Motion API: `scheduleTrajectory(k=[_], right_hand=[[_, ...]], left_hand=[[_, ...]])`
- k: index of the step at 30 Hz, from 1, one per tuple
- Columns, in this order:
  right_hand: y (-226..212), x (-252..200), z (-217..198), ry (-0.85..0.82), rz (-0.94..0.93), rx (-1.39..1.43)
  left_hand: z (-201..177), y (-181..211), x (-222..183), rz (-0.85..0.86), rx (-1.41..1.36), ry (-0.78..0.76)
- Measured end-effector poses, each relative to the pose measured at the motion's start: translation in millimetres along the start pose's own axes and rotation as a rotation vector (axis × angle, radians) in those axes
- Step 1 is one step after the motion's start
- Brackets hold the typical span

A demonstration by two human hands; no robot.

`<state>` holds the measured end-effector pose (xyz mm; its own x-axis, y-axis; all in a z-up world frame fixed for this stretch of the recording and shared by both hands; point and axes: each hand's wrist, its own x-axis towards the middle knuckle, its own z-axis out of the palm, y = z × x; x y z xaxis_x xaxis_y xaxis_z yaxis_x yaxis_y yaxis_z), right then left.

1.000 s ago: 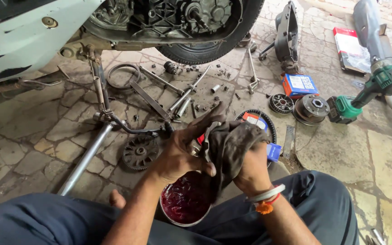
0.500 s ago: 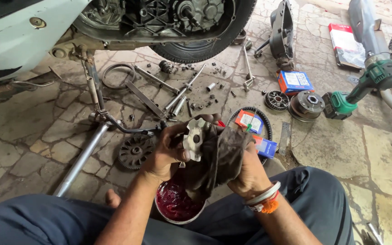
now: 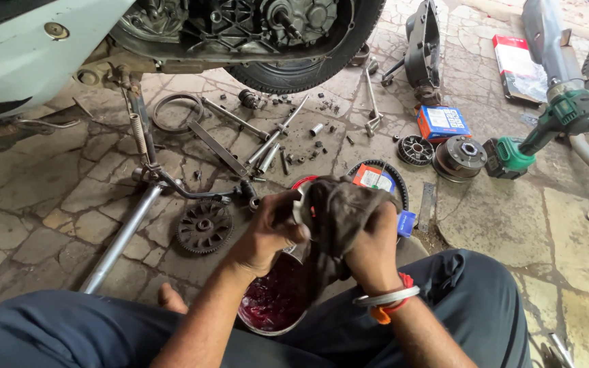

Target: Greasing and assembling a motorcycle variator pulley assembly on the workshop floor.

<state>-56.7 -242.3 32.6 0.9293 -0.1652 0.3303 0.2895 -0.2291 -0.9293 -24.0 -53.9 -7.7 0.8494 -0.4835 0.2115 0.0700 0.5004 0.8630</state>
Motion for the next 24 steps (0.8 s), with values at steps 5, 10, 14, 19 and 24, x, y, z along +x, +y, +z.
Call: scheduleTrajectory(k=[5, 10, 14, 19, 24], right_hand=[[-5.5, 0.3, -0.5, -0.094, 0.192, 0.153], [-1.5, 6.2, -25.4, -0.161, 0.495, 0.614], [5.0, 17.2, -44.9, -0.368, 0.576, 0.921], [-18.6, 22.6, -35.8, -0.148, 0.497, 0.943], [5.0, 6.7, -1.6, -0.083, 0.119, 0.379]], left_hand=[[-12.6, 0.2, -3.3, 0.077, 0.047, 0.073], [-15.2, -8.1, -6.7, 0.091, -0.003, 0.140], [-4.3, 18.3, -1.6, 0.143, -0.232, 0.104], [8.8, 43.5, 2.1, 0.187, -0.299, -0.017], [-2.0, -14.4, 2.1, 0.147, -0.071, 0.082]])
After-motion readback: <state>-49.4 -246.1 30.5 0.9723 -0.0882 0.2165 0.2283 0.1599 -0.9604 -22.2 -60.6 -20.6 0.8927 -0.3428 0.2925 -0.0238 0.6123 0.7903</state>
